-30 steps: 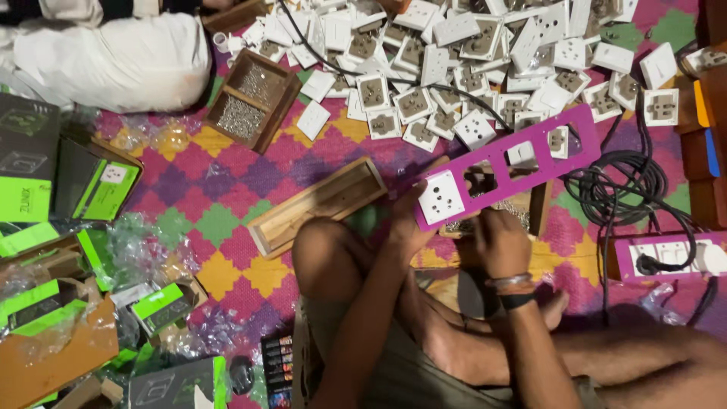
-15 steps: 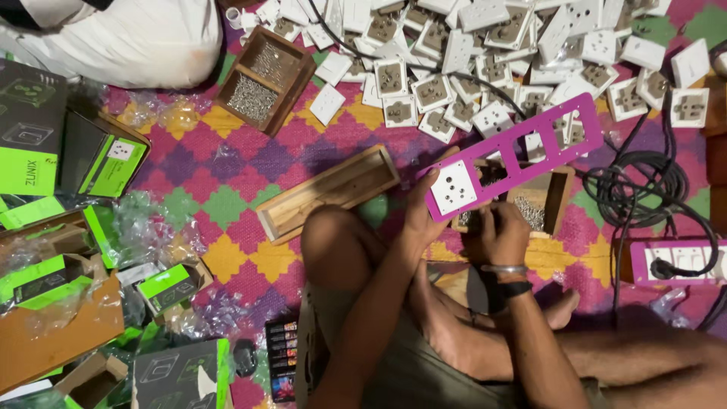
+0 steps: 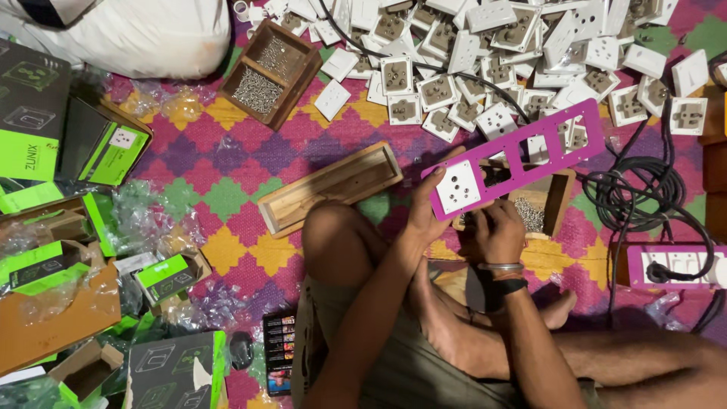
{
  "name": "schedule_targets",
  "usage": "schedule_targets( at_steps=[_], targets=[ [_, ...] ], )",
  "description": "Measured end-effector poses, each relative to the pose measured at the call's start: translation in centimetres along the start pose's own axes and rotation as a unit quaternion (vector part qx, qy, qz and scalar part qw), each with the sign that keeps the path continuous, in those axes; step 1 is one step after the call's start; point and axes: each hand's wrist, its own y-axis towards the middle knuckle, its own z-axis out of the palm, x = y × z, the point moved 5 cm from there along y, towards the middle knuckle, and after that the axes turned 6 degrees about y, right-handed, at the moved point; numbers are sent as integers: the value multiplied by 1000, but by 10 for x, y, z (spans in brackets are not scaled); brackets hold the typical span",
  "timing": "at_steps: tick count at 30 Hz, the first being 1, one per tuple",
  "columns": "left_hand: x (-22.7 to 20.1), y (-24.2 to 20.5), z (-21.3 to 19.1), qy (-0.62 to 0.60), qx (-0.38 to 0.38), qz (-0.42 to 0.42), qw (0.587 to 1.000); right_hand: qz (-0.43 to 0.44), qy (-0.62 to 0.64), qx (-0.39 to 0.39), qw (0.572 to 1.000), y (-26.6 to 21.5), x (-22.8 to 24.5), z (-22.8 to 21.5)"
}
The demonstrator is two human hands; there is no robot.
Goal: The person assembles electrical outlet strips by inserting white outlet modules into green and pink plastic frames. They secure the modules with screws using a screwdriver, working on multiple units sequentially on a patterned mat.
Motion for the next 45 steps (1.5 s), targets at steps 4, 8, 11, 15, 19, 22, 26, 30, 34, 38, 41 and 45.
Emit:
schedule_targets(
  at_steps=[4,8,11,15,19,22,26,30,34,38,41,45],
  targets=[
    [-3,4,2,9,6,-3,1000,205,264,-25,942,-9,-26,0],
    [-1,3,1,-2,4,-3,1000,280,469,-16,837,-20,-32,-4],
    [-2,4,-1,5,0,-5,1000,267,515,-16,815,-15,-27,-11],
    [-2,5,-2,25,-17,-8,1000,364,576,2,732,-10,-24,-12],
    [-2,3,-1,26,-34,-14,999,378,560,28,737,-9,-11,-16],
    [-3,4,1,35,-32,-15,999,347,522,30,778,-5,0,-21],
    [-1,2,4,39,-27,-20,999,336,509,44,791,4,11,-19],
    [-1,0,6,53,-24,-22,998,287,460,27,840,12,20,-17],
    [1,0,9,76,-18,-39,996,263,413,6,872,12,23,-16],
    [1,-3,15,88,13,-32,996,252,346,-21,904,11,16,-19],
    [1,-3,18,99,29,-16,995,231,362,-18,903,12,11,-18],
    [1,-5,15,55,31,-14,998,336,399,-52,852,-2,-4,-9]
  ],
)
